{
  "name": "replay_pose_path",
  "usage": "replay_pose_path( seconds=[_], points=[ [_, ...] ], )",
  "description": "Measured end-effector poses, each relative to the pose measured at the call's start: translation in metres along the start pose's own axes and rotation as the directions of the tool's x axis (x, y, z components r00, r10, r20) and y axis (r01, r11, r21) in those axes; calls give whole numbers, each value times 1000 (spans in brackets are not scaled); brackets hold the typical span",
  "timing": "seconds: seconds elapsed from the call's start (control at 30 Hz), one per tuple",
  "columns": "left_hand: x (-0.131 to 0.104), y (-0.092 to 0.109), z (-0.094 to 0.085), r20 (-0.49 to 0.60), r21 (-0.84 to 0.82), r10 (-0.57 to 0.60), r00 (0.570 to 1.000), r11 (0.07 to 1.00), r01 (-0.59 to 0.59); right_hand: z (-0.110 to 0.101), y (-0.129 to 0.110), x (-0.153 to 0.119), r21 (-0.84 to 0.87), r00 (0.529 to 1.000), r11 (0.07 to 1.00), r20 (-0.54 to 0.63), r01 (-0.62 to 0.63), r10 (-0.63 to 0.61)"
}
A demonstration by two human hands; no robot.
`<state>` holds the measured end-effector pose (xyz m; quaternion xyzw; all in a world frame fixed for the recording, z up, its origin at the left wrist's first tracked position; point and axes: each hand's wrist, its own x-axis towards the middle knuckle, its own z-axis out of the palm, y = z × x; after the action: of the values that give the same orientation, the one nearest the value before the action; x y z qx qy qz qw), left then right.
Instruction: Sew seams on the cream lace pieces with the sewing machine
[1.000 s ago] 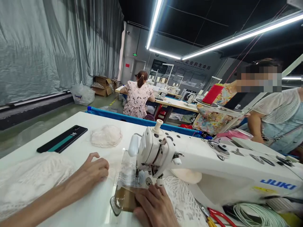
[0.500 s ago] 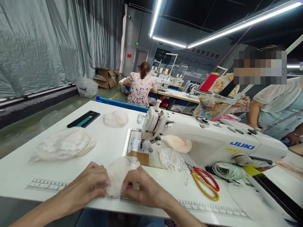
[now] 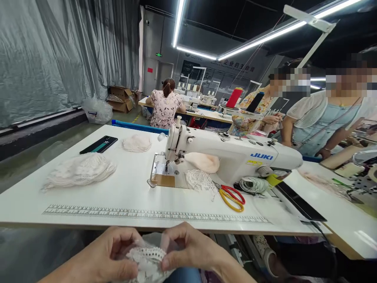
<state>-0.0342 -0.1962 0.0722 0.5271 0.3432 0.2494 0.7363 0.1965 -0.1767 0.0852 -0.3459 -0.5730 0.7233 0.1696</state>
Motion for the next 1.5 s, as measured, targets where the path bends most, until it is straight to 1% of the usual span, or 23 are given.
replay_pose_path(
  seconds=[0.07, 0.1, 0.13, 0.2, 0.27, 0.33, 0.4, 0.43, 0.57, 0.67, 0.73, 0.8, 0.87, 0.93, 1.0, 1.03, 1.1, 1.2, 1.27, 1.33, 1.4, 1.5],
  points=[
    [-1, -13, 8, -35, 60, -1, 999, 998, 3, 3, 11, -8, -35, 999, 999, 15, 40, -40],
    [0, -19, 12, -61, 105, -1, 998, 994, 7, 7, 17, -11, -37, 998, 997, 5, 61, -61],
    [0, -24, 15, -85, 156, -3, 996, 988, 16, 11, 22, -13, -29, 997, 997, -21, 70, -70],
    [1, -32, 20, -126, 243, -5, 992, 969, 35, 19, 32, -13, -6, 994, 999, -94, 49, -49],
    [1, -38, 23, -125, 288, -2, 992, 957, 38, 24, 40, -13, -15, 988, 1000, -156, 18, -20],
    [-1, -40, 26, -89, 282, -16, 996, 959, 41, 25, 48, -13, -41, 983, 999, -183, 13, -20],
    [-3, -41, 28, -79, 299, -40, 996, 952, 63, 24, 55, -15, -83, 979, 995, -188, 60, -75],
    [-3, -41, 29, -94, 318, -51, 994, 945, 79, 23, 57, -17, -104, 976, 990, -186, 97, -116],
    [-2, -40, 34, -201, 380, -66, 977, 914, 140, 23, 56, -25, -193, 940, 949, -186, 250, -286],
    [-3, -40, 34, -205, 434, -96, 974, 883, 178, 25, 54, -24, -259, 928, 914, -127, 311, -352],
    [-6, -41, 33, -191, 491, -126, 973, 847, 206, 25, 57, -20, -206, 947, 932, -61, 297, -315],
    [-8, -41, 31, -146, 504, -166, 975, 836, 218, 26, 63, -16, -88, 969, 966, -6, 244, -246],
    [-8, -41, 30, -56, 436, -193, 980, 878, 197, 27, 70, -13, 54, 981, 981, 38, 188, -190],
    [-7, -40, 29, 17, 324, -199, 980, 928, 183, 29, 76, -12, 174, 982, 970, 61, 167, -180],
    [-6, -39, 29, 34, 235, -207, 978, 953, 193, 31, 81, -13, 260, 979, 951, 76, 166, -191],
    [-6, -40, 29, 29, 218, -215, 976, 955, 204, 31, 82, -14, 266, 976, 947, 76, 179, -206],
    [-5, -41, 29, 12, 236, -228, 973, 947, 219, 34, 84, -16, 200, 969, 953, 51, 227, -241],
    [-4, -43, 32, -31, 298, -233, 972, 926, 231, 39, 88, -18, 26, 959, 958, -20, 284, -284],
    [-2, -44, 34, -60, 354, -235, 970, 904, 241, 42, 92, -17, -80, 958, 959, -71, 272, -278],
    [-1, -45, 36, -91, 432, -241, 966, 865, 256, 44, 97, -17, -150, 959, 957, -99, 249, -265],
    [1, -45, 37, -109, 495, -244, 964, 828, 266, 45, 102, -16, -189, 957, 951, -106, 246, -269],
    [0, -46, 35, -108, 525, -259, 960, 805, 277, 46, 108, -16, -259, 951, 931, -104, 258, -292]
  ],
)
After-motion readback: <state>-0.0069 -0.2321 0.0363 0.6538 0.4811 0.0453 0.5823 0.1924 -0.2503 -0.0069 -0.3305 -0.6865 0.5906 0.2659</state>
